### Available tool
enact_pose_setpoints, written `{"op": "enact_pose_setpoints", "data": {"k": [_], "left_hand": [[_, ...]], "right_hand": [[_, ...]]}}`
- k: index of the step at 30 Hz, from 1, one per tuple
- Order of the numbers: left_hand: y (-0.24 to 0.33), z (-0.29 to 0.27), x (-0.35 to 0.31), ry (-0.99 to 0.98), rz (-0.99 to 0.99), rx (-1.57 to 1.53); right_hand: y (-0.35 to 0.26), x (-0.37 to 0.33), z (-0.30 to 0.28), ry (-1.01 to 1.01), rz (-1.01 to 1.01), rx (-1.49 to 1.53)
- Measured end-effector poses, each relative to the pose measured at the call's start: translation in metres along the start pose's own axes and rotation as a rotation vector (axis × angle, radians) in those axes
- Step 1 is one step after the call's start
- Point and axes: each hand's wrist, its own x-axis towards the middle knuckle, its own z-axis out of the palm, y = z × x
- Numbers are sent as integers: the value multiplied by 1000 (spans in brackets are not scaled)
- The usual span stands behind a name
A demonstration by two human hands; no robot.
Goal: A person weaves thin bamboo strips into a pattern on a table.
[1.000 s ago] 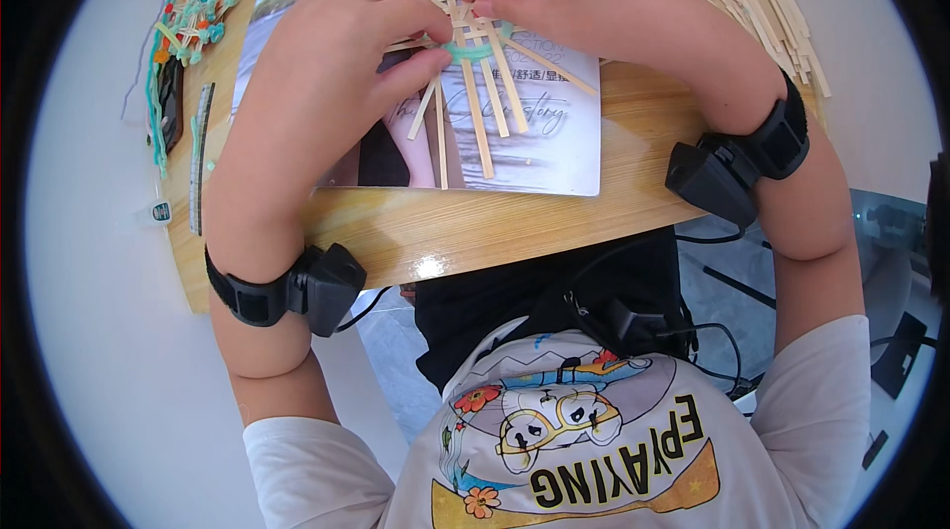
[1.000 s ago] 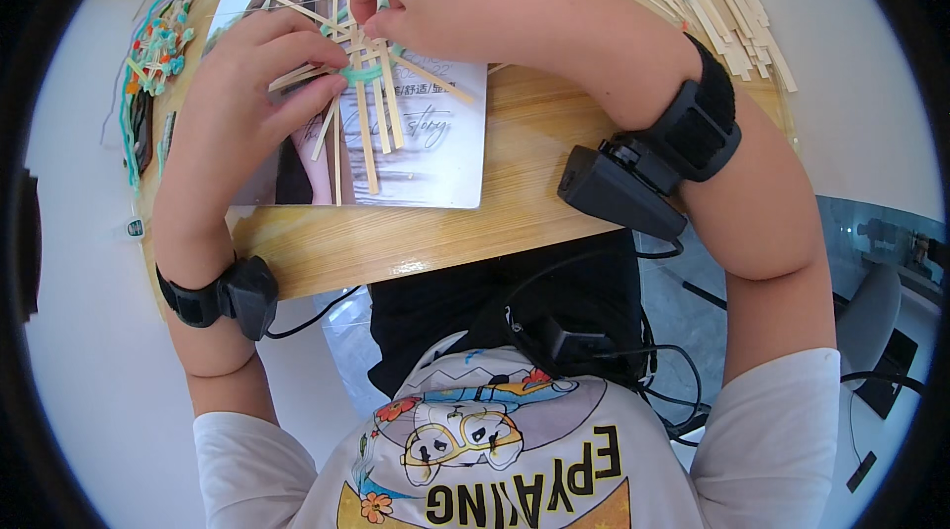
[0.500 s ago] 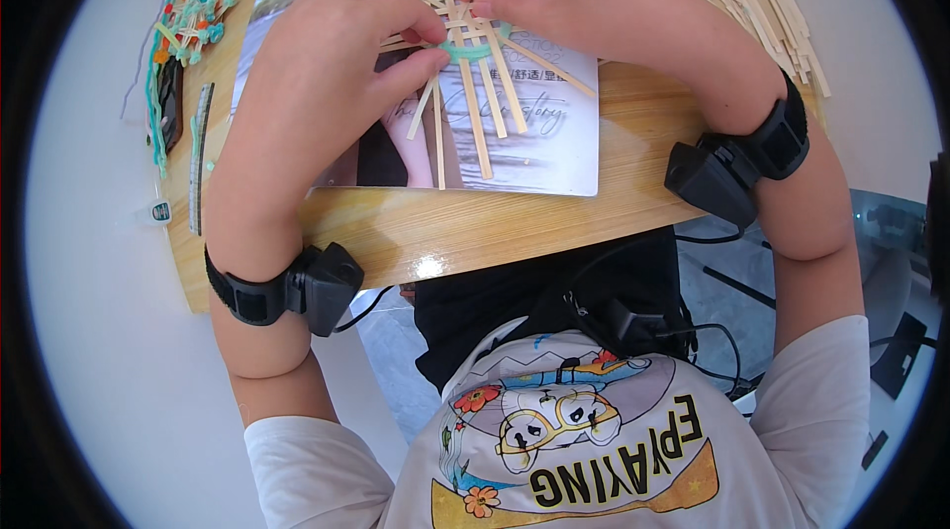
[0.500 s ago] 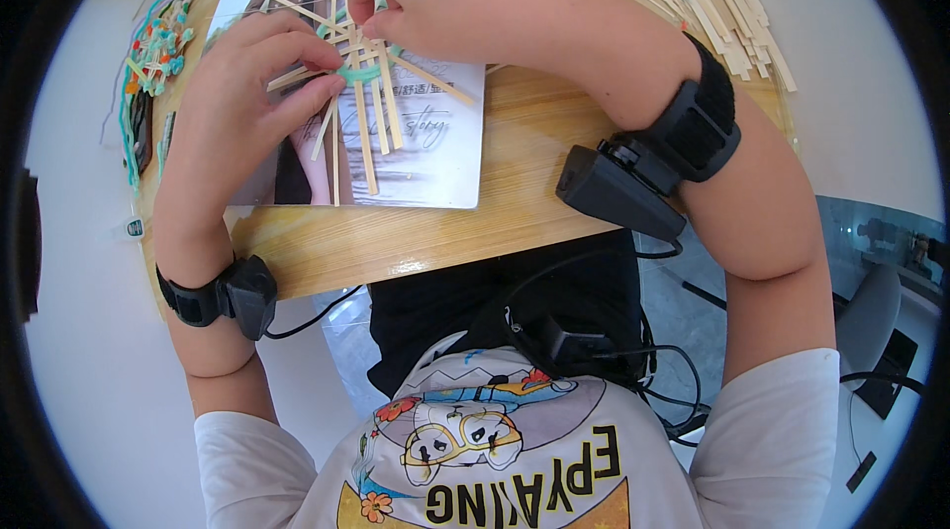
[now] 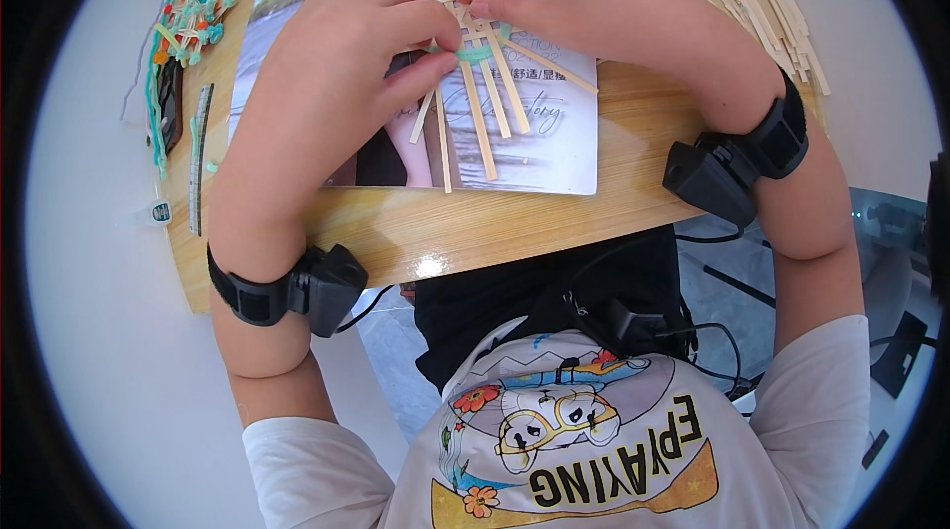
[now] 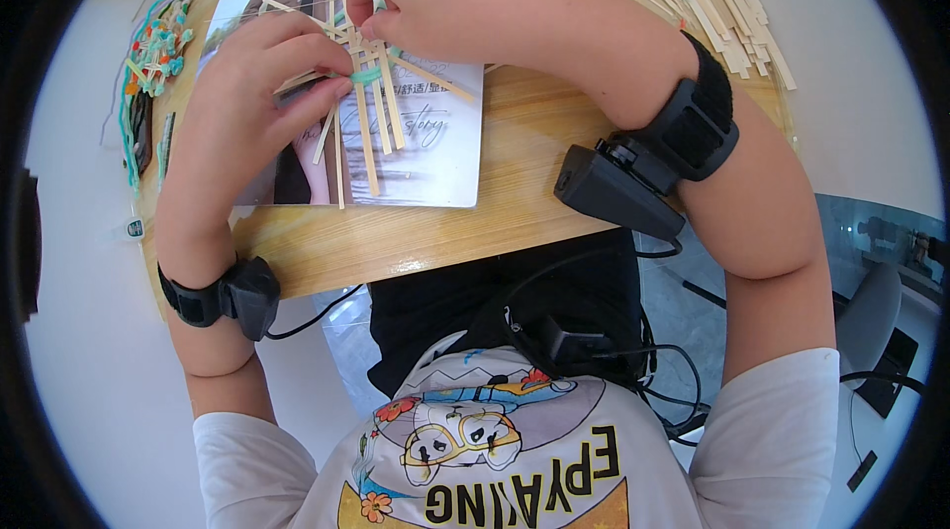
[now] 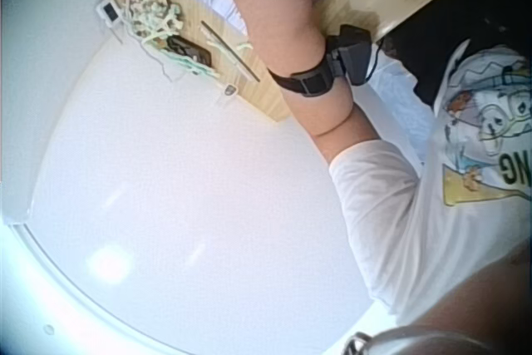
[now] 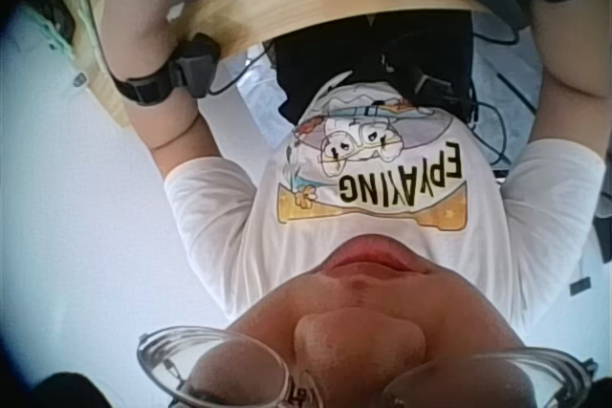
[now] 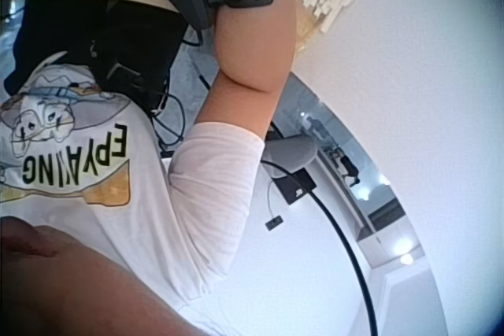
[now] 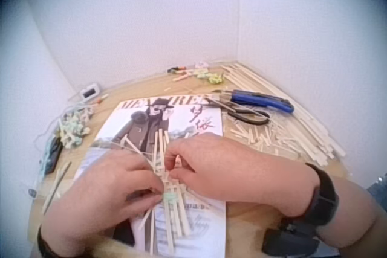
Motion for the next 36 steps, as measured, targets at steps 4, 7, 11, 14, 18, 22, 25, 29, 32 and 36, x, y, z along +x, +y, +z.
{"op": "enact_pose_setpoints", "data": {"k": [4,7,11,14,18,22,25,29,32,36], "left_hand": [[3,0,0,2,12,26],[3,1,-2,10,-23,-16],[3,-1,-4,10,-176,-82],[3,-2,-3,-3,-175,-85],[3,-1,-2,-31,-153,-99],[3,-1,-4,-28,-132,-72],[4,0,-3,-42,-144,-83],[3,1,-1,-33,-80,-46],[4,1,-1,-17,-59,-23],[6,3,0,-12,-57,-1]], "right_hand": [[1,5,4,6,84,-48],[-8,0,-2,-21,39,14],[-5,-2,-3,-16,94,2],[0,-3,-2,-6,3,9],[0,4,3,5,49,-36],[10,7,9,35,-39,-58],[3,7,6,6,36,-32],[9,7,9,27,11,-27],[1,2,1,11,5,-1],[-2,6,4,14,63,-33]]}}
